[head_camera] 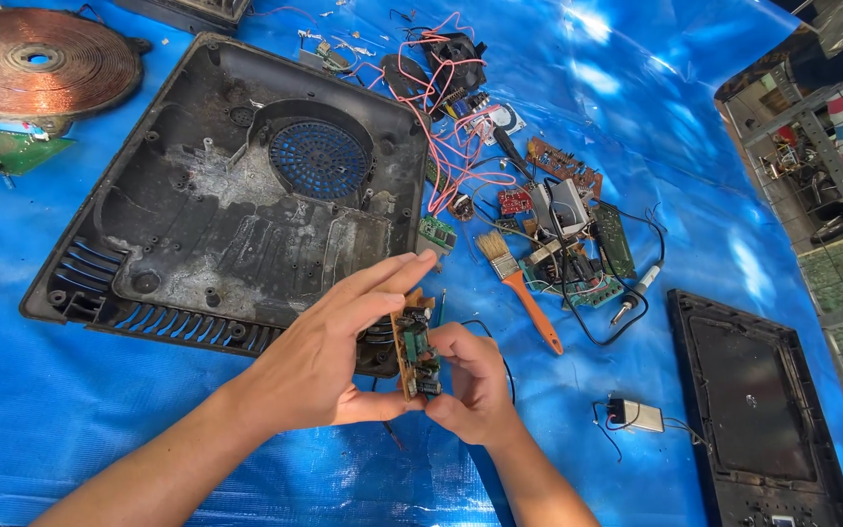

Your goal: Repairing the internal components and wiring of a disassembled induction cooker using a screwdriver and brush.

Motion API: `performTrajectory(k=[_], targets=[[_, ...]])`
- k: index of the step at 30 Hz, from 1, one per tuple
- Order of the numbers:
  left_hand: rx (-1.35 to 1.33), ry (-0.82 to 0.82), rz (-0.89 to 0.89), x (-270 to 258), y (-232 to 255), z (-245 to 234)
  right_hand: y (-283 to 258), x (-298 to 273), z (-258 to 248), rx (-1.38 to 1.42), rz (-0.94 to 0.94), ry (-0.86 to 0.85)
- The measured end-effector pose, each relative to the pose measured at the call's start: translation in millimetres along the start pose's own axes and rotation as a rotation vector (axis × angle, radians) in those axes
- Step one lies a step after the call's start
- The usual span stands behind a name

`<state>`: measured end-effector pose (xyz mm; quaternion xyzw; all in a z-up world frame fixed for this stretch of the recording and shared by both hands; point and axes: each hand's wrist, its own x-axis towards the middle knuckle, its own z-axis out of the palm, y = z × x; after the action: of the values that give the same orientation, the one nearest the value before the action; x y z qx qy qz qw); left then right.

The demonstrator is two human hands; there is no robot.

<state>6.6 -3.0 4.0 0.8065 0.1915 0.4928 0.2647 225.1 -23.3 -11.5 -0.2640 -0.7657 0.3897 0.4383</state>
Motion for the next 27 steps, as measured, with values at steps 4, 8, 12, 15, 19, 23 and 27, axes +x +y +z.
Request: performTrajectory(k=[4, 8, 12, 15, 19, 23, 27], targets=[[0.076, 0.016, -0.013, -1.9, -3.1, 1.3, 4.4, -5.0, -1.0, 0.0, -0.002, 0.037], [0.111, 0.092, 0.054, -2.1, -5.3, 1.3, 10.1, -10.8, 0.9, -0.016, -0.011, 0.166], [0.238, 0.126, 0.063, 0.3, -0.2, -3.3, 13.1, -13.3, 0.5, 0.005, 0.02, 0.25], [0.261, 0.123, 0.046, -0.5, 0.1, -5.0, 26.9, -21.7, -2.5, -0.03, 0.009, 0.302], [0.27, 0.129, 0.034, -0.9, 0.4, -5.3, 27.3, -20.7, -4.0, -0.038, 0.031, 0.313], [0.333, 0.165, 0.062, -1.5, -2.0, -5.6, 24.3, -17.7, -7.2, -0.092, -0.005, 0.299], [0.378, 0.202, 0.093, -2.3, -4.1, -7.0, 18.5, -15.0, -9.0, -0.102, 0.041, 0.289]])
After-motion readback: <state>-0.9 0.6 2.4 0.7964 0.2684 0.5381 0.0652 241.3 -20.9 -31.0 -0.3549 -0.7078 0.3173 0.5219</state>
